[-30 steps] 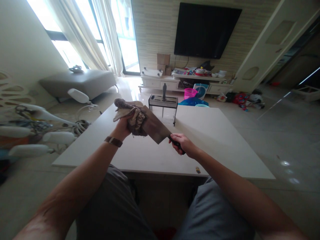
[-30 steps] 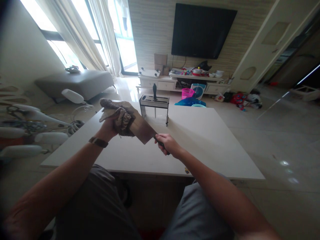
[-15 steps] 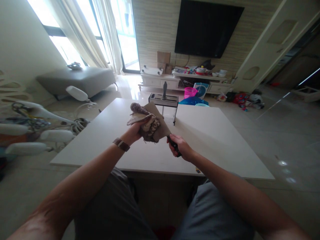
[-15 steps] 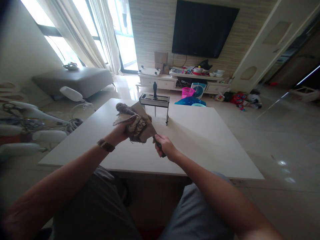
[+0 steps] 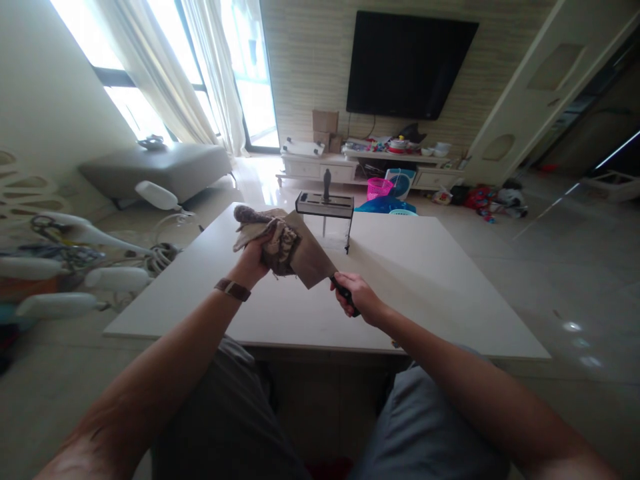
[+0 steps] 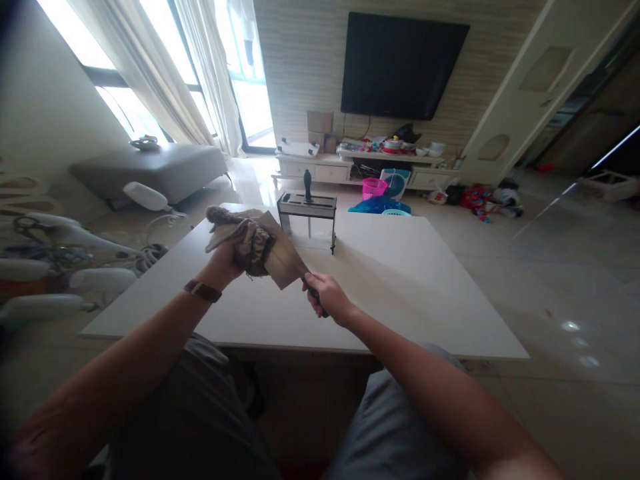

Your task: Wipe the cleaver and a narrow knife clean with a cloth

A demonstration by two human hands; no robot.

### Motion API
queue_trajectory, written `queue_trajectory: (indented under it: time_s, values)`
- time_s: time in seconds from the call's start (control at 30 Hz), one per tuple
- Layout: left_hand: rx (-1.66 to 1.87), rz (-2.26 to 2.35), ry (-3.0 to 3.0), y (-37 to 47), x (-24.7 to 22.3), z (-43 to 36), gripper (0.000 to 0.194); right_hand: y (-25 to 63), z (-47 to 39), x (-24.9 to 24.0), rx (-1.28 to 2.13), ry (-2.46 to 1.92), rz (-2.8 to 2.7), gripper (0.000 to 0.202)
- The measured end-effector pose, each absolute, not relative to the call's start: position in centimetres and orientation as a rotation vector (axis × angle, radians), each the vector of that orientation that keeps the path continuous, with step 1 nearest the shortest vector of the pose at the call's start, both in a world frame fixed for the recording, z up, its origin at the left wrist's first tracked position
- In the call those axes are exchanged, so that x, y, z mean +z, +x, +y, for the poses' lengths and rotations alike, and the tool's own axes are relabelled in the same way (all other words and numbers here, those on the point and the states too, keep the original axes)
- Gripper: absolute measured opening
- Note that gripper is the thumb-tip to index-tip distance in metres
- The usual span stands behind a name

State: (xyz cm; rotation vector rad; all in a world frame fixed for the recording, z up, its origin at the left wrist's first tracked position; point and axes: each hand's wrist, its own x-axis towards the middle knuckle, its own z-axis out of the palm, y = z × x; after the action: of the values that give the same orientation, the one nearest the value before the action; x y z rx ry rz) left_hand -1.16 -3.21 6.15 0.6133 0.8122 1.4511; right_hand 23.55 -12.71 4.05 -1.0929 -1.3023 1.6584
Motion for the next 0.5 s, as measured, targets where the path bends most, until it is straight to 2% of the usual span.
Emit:
queue_trajectory:
  time_s: [0.27,0.5]
  values:
    - [1.287,0.800,0.564,1.0,5.9,-5.2,0.017,22.9,-12.7,3.7,1.623,-1.057,-1.210,0.039]
    - [1.171,0.771,0.627,3.8,5.1,-7.0,0.022,23.1,-12.5,3.9,1.619,-1.054,-1.190,0.040]
